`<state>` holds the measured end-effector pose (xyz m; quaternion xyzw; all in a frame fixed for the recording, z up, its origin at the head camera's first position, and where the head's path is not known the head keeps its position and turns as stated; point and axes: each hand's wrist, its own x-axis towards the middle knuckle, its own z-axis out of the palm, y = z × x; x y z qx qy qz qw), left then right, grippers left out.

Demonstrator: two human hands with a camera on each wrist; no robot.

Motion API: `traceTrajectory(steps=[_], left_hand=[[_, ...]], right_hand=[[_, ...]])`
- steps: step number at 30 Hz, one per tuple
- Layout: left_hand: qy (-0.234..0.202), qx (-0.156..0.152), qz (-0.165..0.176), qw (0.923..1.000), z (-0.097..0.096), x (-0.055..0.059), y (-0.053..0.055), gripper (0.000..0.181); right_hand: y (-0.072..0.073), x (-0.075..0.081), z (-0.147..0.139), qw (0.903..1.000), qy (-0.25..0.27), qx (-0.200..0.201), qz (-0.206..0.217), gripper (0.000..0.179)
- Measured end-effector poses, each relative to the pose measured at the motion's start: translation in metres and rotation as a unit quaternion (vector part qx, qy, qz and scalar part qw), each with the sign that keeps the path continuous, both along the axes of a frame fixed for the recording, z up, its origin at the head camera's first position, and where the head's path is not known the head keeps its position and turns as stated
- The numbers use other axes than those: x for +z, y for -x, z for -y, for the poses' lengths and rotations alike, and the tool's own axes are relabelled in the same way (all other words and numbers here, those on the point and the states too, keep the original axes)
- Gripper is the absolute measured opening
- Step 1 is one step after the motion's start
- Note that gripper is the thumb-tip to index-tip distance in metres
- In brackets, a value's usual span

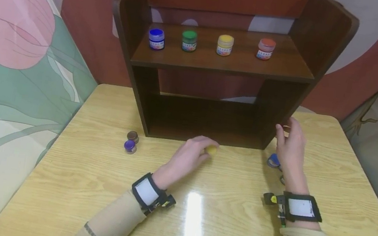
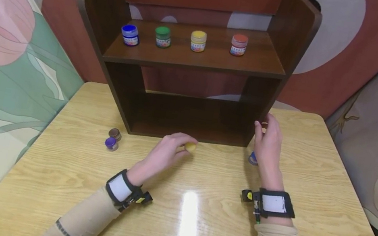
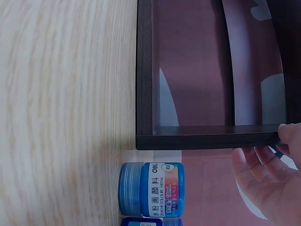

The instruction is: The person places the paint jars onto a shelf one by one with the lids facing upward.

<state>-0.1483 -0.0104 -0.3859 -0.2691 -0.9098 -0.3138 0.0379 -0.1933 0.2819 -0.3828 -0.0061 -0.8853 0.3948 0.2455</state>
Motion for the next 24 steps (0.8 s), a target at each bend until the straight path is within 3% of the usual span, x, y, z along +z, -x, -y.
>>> traceTrajectory(steps=[11, 20, 24], left_hand=[[-0.039, 0.003, -0.022, 0.999, 0.0, 0.009, 0.001, 0.041], [-0.066, -0.021, -0.057, 0.9959, -0.002, 0.017, 0.001, 0.043], [-0.084, -0.027, -0.054, 0.9947, -0.005, 0.019, 0.002, 0.044]], right_hand=[[0.0, -0.001, -0.002, 1.0, -0.004, 0.001, 0.002, 0.04], [0.001, -0.001, -0.001, 1.0, -0.002, 0.002, -0.004, 0.039], [0.0, -0.001, -0.001, 1.0, -0.003, 0.001, -0.006, 0.039]])
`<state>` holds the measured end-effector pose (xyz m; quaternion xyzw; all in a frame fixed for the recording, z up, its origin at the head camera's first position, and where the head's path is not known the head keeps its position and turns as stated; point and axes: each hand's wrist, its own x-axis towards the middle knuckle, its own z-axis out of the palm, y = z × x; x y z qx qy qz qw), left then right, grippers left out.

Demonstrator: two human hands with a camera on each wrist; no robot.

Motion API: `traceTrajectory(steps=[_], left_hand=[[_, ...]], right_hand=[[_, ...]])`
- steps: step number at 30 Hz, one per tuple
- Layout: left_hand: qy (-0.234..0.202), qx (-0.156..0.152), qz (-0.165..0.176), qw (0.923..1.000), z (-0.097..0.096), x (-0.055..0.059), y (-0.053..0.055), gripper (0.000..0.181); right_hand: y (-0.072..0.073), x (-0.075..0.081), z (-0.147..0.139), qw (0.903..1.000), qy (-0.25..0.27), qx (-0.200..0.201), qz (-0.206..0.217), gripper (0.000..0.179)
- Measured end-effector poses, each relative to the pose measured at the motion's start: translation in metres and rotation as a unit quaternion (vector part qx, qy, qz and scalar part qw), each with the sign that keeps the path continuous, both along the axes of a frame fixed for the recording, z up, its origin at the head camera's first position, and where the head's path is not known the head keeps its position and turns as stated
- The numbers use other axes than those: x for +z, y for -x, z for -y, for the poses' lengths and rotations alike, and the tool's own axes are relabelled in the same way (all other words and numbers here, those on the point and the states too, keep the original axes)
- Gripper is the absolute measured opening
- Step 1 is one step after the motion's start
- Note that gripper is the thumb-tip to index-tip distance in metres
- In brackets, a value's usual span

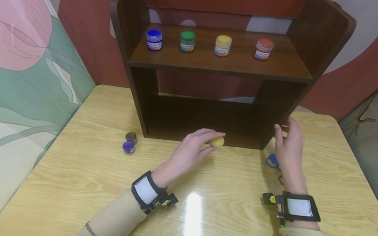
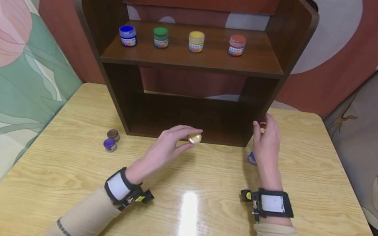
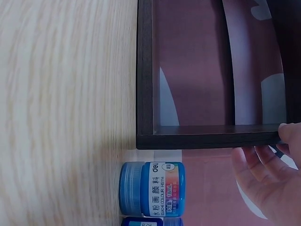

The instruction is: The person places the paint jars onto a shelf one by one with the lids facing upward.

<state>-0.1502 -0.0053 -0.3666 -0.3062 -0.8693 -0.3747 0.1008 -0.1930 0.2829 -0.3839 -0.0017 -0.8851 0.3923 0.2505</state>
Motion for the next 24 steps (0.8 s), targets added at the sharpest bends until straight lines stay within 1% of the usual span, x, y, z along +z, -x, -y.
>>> traceTrajectory(steps=[5, 9, 11, 16, 19, 24], left_hand=[[-0.014, -0.005, 0.008, 0.9999, -0.004, 0.002, 0.003, 0.043], [-0.025, -0.005, -0.003, 0.9997, -0.007, 0.006, 0.005, 0.041], [-0.028, -0.007, -0.014, 0.9995, -0.009, 0.011, 0.006, 0.04], [-0.022, -0.003, -0.045, 0.9987, -0.014, 0.028, 0.008, 0.039], [-0.02, -0.002, -0.057, 0.9982, -0.015, 0.042, 0.011, 0.039], [-0.021, -0.005, -0.076, 0.9968, -0.014, 0.068, 0.015, 0.041]], right_hand=[[0.0, -0.001, 0.0, 1.0, 0.004, 0.003, 0.002, 0.04], [0.0, -0.001, 0.0, 1.0, 0.004, 0.004, 0.007, 0.04], [-0.001, 0.0, 0.0, 1.0, 0.004, 0.004, 0.007, 0.041], [-0.001, -0.001, -0.001, 1.0, 0.007, 0.004, 0.004, 0.04], [-0.001, -0.001, -0.001, 0.9999, 0.009, 0.004, 0.005, 0.04], [0.0, -0.001, -0.001, 0.9999, 0.009, 0.009, 0.002, 0.04]])
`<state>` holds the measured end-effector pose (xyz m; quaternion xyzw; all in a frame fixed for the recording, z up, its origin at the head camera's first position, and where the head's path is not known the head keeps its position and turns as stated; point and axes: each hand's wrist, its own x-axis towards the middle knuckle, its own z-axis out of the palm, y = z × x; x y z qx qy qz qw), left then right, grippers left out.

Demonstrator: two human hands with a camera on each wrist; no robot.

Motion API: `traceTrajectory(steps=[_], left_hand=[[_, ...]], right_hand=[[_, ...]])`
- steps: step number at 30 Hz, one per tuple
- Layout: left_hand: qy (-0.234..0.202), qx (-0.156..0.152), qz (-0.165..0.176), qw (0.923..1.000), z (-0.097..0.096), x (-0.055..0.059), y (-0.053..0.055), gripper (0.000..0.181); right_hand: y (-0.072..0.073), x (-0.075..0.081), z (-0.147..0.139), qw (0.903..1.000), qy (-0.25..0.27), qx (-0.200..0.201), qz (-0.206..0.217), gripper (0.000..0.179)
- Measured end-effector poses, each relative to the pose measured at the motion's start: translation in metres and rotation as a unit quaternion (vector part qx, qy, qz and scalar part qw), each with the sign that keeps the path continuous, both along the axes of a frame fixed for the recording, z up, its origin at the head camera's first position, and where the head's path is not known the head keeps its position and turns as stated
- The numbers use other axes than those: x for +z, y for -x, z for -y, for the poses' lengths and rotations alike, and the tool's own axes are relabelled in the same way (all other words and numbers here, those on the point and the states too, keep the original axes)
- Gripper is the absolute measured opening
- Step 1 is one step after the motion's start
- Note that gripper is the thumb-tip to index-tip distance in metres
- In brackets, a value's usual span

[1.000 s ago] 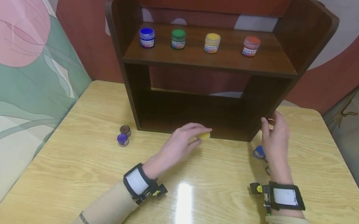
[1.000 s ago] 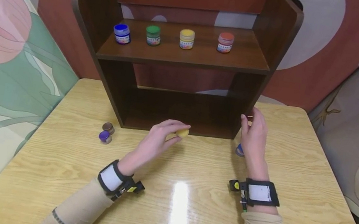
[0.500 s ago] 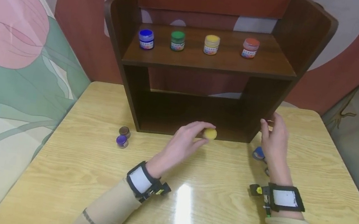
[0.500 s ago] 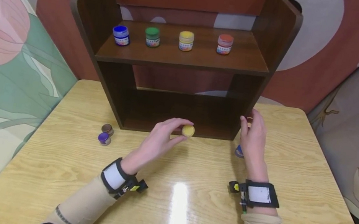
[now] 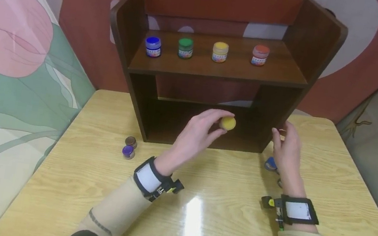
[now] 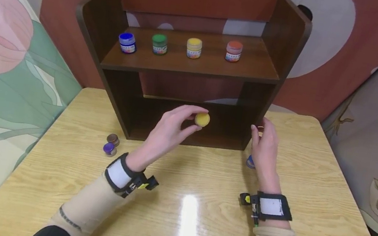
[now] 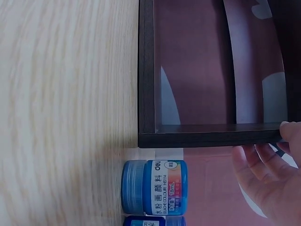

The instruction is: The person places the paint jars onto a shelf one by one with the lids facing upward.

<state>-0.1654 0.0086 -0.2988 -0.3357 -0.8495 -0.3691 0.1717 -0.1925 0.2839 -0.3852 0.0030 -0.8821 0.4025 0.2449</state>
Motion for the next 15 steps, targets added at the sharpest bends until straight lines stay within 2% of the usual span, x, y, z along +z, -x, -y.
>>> traceTrajectory(steps=[6, 15], left_hand=[[-0.012, -0.003, -0.036, 0.9993, -0.001, 0.026, 0.006, 0.042], [-0.022, -0.034, -0.075, 0.9964, -0.018, 0.051, 0.011, 0.043]], right_hand=[[0.001, -0.001, -0.001, 1.0, -0.003, 0.001, -0.01, 0.038], [0.0, 0.0, -0.002, 1.0, 0.0, 0.006, -0.007, 0.038]])
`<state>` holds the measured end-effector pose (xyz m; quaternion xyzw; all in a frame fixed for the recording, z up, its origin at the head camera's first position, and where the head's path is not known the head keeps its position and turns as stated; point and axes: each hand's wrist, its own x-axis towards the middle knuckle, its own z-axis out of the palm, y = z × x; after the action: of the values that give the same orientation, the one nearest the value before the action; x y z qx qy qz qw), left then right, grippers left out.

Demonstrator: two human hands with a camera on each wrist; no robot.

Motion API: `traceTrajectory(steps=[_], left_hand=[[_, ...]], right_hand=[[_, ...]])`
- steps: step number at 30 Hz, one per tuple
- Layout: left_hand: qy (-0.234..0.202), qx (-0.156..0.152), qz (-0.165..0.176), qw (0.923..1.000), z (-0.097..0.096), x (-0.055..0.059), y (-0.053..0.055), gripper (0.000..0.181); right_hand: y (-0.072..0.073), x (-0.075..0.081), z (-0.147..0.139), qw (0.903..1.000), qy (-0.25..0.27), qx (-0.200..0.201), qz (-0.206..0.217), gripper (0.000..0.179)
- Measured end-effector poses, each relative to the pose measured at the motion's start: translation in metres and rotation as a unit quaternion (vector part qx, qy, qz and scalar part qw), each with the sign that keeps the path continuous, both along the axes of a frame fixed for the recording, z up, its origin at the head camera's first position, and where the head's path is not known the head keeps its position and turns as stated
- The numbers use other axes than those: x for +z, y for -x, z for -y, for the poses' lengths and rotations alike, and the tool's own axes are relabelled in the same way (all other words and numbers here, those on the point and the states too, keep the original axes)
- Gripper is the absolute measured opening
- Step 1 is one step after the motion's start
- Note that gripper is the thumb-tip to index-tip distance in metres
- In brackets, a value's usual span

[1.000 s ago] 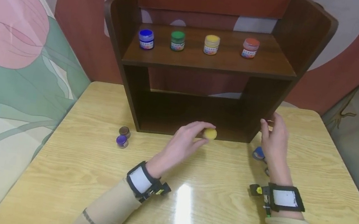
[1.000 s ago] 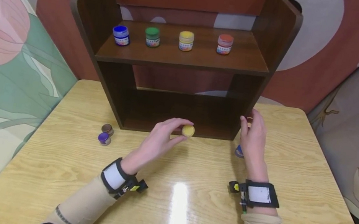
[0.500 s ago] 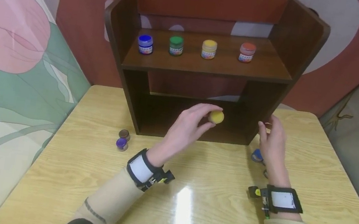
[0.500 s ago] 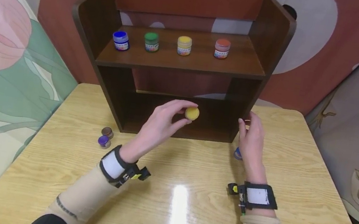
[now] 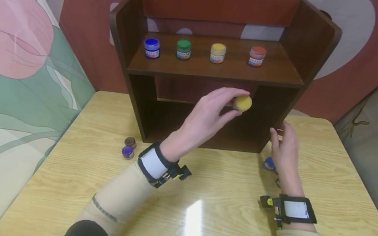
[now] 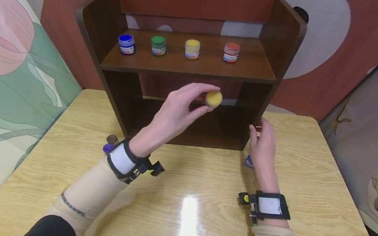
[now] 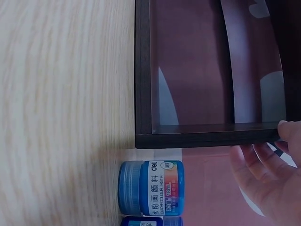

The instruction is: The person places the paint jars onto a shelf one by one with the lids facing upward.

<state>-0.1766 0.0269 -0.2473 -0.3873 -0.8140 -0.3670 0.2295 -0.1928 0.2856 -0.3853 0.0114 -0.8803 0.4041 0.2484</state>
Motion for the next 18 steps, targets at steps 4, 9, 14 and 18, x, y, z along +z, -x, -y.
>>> traceTrajectory(steps=[4, 9, 14, 18], left_hand=[[-0.005, -0.007, -0.009, 0.9999, -0.009, 0.012, 0.0, 0.043], [-0.006, -0.004, -0.019, 0.9998, -0.019, 0.026, -0.001, 0.044], [0.002, 0.014, -0.042, 0.999, -0.029, 0.035, 0.002, 0.043], [0.003, 0.021, -0.048, 0.9986, -0.035, 0.04, 0.006, 0.043]], right_hand=[[0.0, 0.0, -0.001, 1.0, 0.004, 0.007, 0.006, 0.039], [0.001, 0.0, -0.001, 0.9999, 0.006, 0.008, 0.009, 0.04], [0.001, 0.0, -0.001, 0.9999, 0.005, 0.005, 0.01, 0.039], [0.001, 0.0, -0.002, 1.0, 0.004, 0.006, 0.006, 0.039]])
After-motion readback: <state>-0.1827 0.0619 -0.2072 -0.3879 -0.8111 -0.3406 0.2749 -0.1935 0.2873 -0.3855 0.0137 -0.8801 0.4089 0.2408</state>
